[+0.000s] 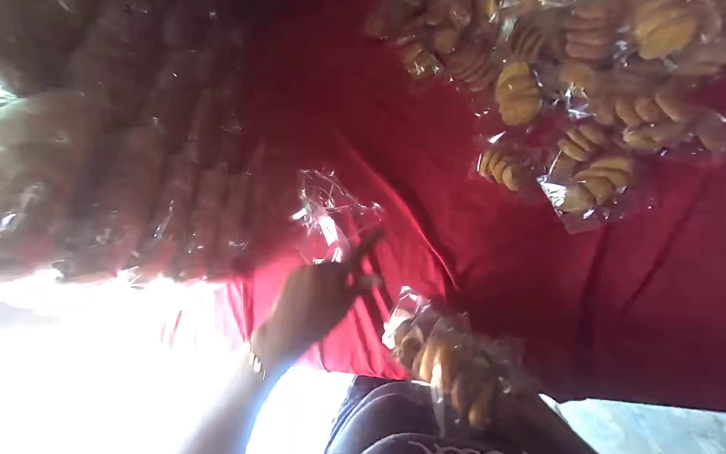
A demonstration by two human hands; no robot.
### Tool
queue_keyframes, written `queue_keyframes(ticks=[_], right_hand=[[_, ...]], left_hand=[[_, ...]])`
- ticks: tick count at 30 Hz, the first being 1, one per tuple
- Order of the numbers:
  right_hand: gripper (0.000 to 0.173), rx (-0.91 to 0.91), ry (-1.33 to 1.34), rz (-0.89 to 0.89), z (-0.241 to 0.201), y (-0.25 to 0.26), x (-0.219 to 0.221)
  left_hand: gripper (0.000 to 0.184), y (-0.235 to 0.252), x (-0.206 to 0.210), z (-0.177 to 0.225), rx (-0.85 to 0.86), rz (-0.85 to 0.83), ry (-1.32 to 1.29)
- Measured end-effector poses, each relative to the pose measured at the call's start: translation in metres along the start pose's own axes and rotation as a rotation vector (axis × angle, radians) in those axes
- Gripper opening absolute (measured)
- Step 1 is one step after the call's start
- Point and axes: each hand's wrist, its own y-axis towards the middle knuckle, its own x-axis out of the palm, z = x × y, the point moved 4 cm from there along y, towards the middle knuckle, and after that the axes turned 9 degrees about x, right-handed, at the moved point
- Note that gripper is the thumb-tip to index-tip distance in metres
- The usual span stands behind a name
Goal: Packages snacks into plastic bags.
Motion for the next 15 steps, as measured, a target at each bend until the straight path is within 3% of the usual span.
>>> queue_keyframes(ticks=[3,6,9,13,15], right_hand=[[0.043,-0.251,0.160,-0.200,-0.059,0.017,-0.024],[0.042,-0.428,0.142,-0.387,-0.108,0.038,-0.035],[0.028,-0.296,0.159,-0.690,-0.125,0.088,0.016],[0.039,-0.017,0.137,-0.883,-0.070,0.141,0.063],[0.042,0.061,0.202,-0.798,-0.051,0.156,0.072]], left_hand=[[0.041,0.040,-0.010,-0.044,-0.232,-0.039,0.078],[0.039,0.027,0.018,-0.057,-0.279,0.015,-0.034],[0.027,-0.011,0.055,-0.055,-0.148,0.096,-0.178],[0.085,-0.061,0.065,-0.057,-0.138,0.182,-0.533],[0.088,-0.083,0.065,-0.066,-0.265,0.130,-0.582]])
